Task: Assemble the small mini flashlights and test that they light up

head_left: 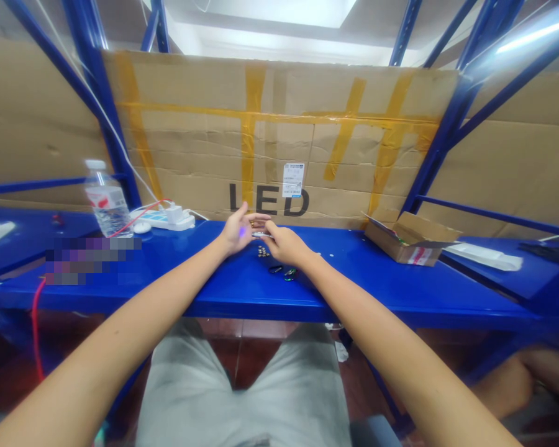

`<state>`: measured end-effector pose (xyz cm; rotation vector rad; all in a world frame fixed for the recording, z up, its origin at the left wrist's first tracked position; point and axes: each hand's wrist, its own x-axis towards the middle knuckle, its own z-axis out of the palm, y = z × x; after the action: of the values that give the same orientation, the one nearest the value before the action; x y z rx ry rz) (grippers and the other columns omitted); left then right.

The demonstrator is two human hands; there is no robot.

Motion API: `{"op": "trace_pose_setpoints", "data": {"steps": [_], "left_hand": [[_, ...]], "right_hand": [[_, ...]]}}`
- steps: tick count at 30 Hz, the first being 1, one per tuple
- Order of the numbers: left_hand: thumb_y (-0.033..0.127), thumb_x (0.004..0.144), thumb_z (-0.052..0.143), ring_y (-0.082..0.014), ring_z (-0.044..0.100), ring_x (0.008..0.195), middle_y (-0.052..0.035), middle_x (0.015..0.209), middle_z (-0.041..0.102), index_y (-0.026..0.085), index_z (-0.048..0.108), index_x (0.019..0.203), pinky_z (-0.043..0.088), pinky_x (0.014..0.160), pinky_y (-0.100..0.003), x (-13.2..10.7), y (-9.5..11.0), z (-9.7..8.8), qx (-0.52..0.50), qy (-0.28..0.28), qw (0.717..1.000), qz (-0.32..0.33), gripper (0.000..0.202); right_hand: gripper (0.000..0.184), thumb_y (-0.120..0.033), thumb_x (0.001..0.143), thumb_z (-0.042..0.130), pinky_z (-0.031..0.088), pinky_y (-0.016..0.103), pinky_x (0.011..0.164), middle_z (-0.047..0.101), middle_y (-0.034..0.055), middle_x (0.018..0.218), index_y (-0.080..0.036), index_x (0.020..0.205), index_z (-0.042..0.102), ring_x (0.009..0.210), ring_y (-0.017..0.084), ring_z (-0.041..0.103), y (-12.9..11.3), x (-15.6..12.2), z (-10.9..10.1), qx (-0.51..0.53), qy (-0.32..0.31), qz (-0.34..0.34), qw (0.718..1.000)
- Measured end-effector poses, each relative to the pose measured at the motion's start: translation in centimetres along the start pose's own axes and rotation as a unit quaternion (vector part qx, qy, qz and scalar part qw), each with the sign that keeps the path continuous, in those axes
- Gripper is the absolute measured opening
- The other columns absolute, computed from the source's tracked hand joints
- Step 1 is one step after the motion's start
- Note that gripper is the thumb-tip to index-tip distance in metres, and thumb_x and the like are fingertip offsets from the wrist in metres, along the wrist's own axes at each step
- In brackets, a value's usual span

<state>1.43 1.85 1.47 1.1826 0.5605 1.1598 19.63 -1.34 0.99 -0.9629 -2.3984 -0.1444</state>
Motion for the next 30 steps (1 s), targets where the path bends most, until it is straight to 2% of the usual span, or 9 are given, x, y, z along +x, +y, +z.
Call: {"op": "trace_pose_setpoints", "data": {"steps": [8, 16, 22, 30], "left_hand": [[0.066, 0.097, 0.032, -0.0308, 0.069, 0.09, -0.023, 0.099, 0.073, 0.007, 0.077, 0.101, 0.054, 0.074, -0.038, -0.06, -0.02, 0.12, 0.01, 0.007, 1.0, 0.005, 0.075], [0.07, 0.096, 0.026, -0.0302, 0.069, 0.087, -0.0225, 0.096, 0.073, 0.006, 0.074, 0.106, 0.054, 0.074, -0.039, -0.34, 0.11, 0.08, -0.026, -0.018, 0.999, -0.01, 0.08], [0.074, 0.094, 0.027, -0.0331, 0.069, 0.095, -0.0251, 0.106, 0.072, 0.005, 0.068, 0.119, 0.054, 0.079, -0.042, -0.66, 0.46, 0.12, -0.069, -0.025, 0.997, -0.007, 0.084], [0.072, 0.093, 0.033, -0.0344, 0.068, 0.102, -0.0252, 0.122, 0.069, 0.008, 0.052, 0.142, 0.052, 0.086, -0.043, -0.51, 0.31, 0.22, -0.056, -0.025, 0.998, -0.009, 0.083]], "right_hand": [[0.014, -0.028, 0.104, 0.042, 0.043, 0.032, 0.071, 0.074, 0.0154, 0.102, -0.017, 0.107, 0.05, 0.088, 0.026, 0.068, -0.04, -0.05, -0.06, 0.011, 0.0, 0.009, 1.0], [0.012, -0.023, 0.103, 0.044, 0.047, 0.034, 0.077, 0.073, 0.0164, 0.114, -0.017, 0.111, 0.051, 0.098, 0.027, 0.07, 0.27, 0.05, 0.06, 0.033, 0.002, 0.003, 0.999], [0.017, -0.028, 0.104, 0.045, 0.049, 0.034, 0.079, 0.072, 0.016, 0.118, -0.017, 0.116, 0.051, 0.101, 0.027, 0.07, 0.16, -0.1, 0.01, 0.076, 0.015, -0.001, 0.997], [0.017, -0.028, 0.104, 0.044, 0.048, 0.034, 0.078, 0.074, 0.0136, 0.109, -0.018, 0.115, 0.053, 0.095, 0.025, 0.07, 0.29, -0.01, 0.03, 0.058, 0.016, -0.006, 0.998]]}}
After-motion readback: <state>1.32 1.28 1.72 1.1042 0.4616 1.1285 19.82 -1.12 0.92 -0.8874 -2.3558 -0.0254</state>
